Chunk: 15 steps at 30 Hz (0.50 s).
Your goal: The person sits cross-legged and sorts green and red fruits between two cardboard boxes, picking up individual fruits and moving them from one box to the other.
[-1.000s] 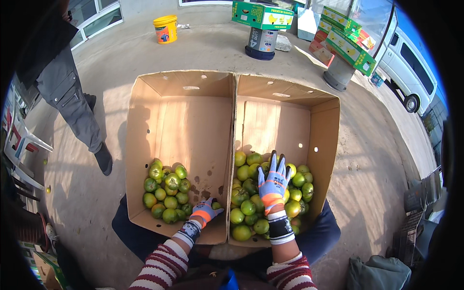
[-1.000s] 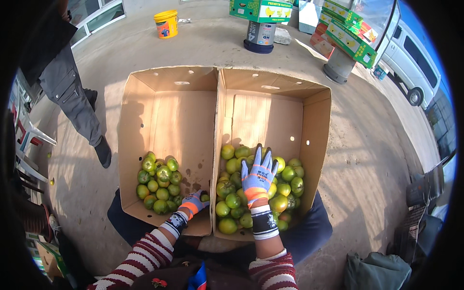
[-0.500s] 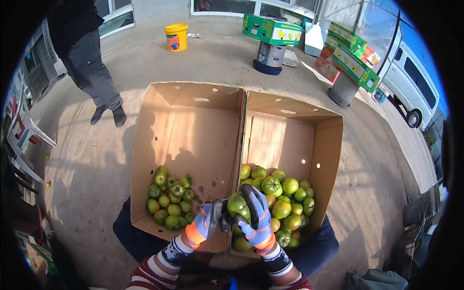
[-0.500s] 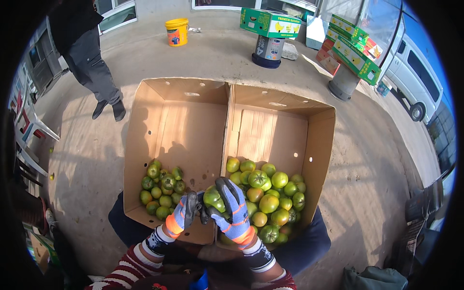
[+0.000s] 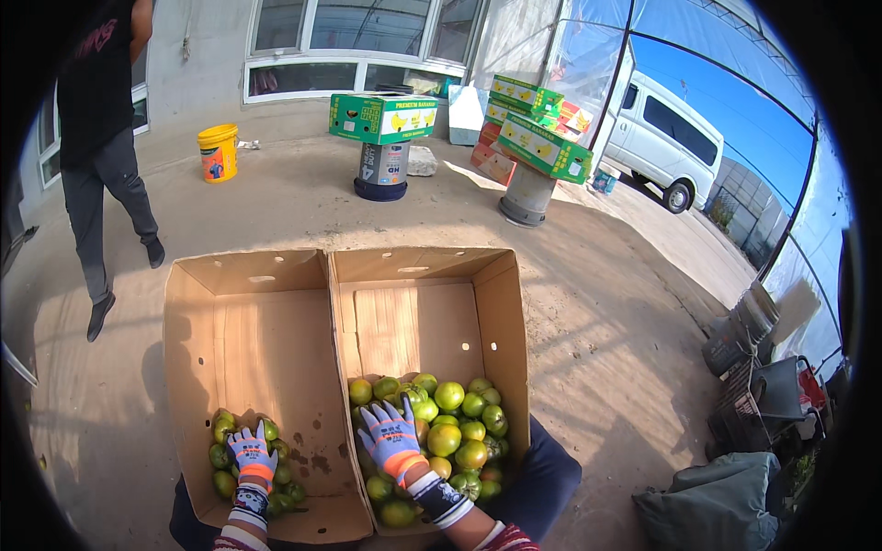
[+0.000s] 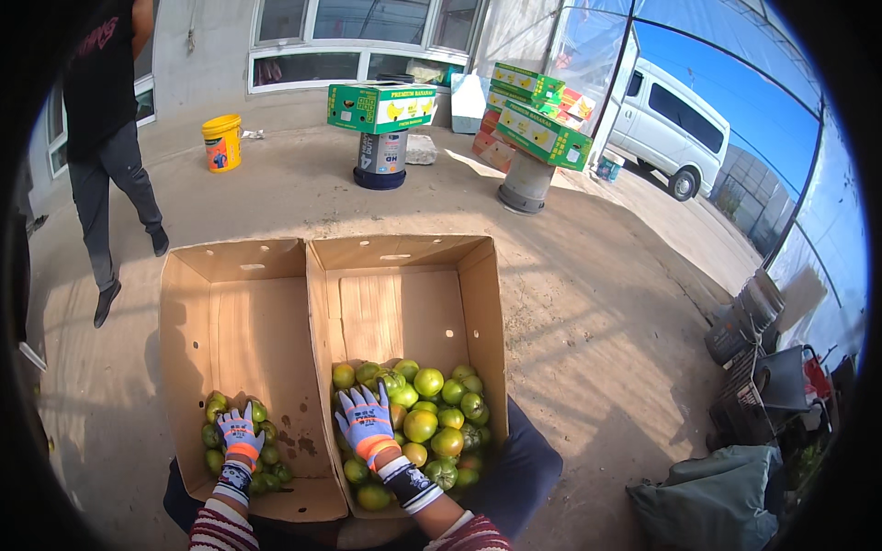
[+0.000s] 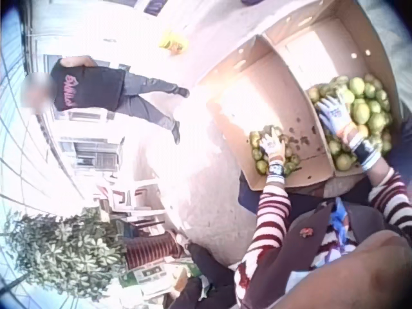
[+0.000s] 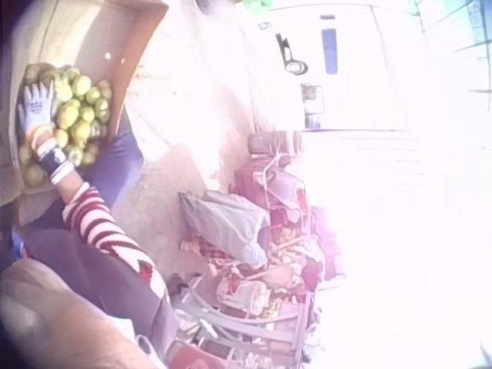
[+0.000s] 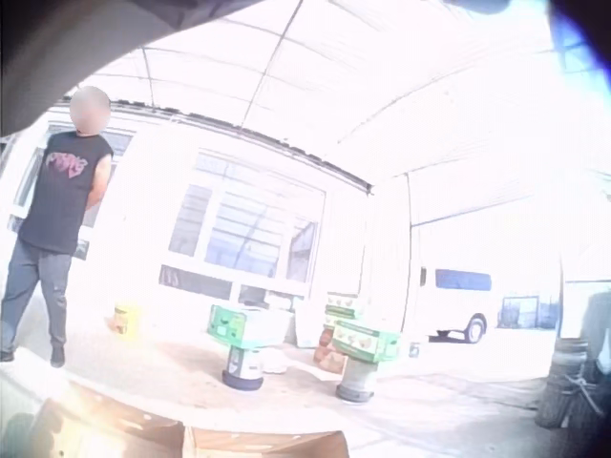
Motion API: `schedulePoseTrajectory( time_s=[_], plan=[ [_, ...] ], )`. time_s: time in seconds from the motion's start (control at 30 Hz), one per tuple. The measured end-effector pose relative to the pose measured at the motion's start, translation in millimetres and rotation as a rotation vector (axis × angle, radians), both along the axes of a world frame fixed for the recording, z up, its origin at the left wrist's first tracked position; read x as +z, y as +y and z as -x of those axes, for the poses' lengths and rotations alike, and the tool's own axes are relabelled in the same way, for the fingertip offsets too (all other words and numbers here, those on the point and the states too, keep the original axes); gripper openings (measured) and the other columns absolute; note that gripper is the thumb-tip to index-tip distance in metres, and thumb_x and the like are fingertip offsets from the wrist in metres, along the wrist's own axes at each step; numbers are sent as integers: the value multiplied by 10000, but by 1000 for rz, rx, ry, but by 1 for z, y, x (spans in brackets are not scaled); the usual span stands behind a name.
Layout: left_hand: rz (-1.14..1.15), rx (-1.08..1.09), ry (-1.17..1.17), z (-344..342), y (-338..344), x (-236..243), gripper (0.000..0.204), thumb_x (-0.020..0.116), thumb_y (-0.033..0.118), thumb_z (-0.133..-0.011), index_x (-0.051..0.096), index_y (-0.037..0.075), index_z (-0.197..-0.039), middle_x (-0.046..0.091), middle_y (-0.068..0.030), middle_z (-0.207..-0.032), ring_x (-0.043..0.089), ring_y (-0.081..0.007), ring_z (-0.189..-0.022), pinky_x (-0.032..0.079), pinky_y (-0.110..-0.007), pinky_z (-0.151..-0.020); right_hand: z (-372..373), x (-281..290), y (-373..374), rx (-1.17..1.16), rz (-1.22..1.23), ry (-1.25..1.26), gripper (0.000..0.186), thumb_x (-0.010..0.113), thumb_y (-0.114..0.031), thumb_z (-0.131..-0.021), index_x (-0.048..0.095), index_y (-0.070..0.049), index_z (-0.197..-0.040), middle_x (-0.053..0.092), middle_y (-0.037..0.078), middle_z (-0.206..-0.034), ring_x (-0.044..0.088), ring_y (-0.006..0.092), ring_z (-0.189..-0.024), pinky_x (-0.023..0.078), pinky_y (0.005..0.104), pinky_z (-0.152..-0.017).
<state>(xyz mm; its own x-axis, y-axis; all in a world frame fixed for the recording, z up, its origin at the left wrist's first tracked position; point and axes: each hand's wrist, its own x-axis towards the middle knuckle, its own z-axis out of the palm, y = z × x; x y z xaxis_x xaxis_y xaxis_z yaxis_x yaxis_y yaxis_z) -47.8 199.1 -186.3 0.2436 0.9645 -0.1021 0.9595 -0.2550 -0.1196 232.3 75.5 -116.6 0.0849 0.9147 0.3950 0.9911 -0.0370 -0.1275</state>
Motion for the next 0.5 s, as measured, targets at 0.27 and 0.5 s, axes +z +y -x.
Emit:
schedulePoseTrajectory(
  time_s=[0.27, 0.5],
  plan=[
    [241, -84, -1689, -27, -37, 40, 499, 537, 208, -977, 421, 14, -1422, 535, -126, -1330, 530, -225, -1164, 434, -340, -1002, 37, 87, -40, 466, -243, 446, 725, 582, -423, -891, 342, -54, -1467, 337, 187, -1498, 318, 356, -1376, 166, 523, -1165],
    [-135, -747, -1251, -69, -97, 140, 726, 460, 549, -949, 432, -44, -1367, 544, -177, -1308, 536, -300, -1194, 417, -385, -1019, 49, 115, -45, 608, -332, 464, 761, 722, -441, -753, 492, -69, -1375, 416, 209, -1405, 408, 445, -1280, 347, 511, -1071]
  ],
)
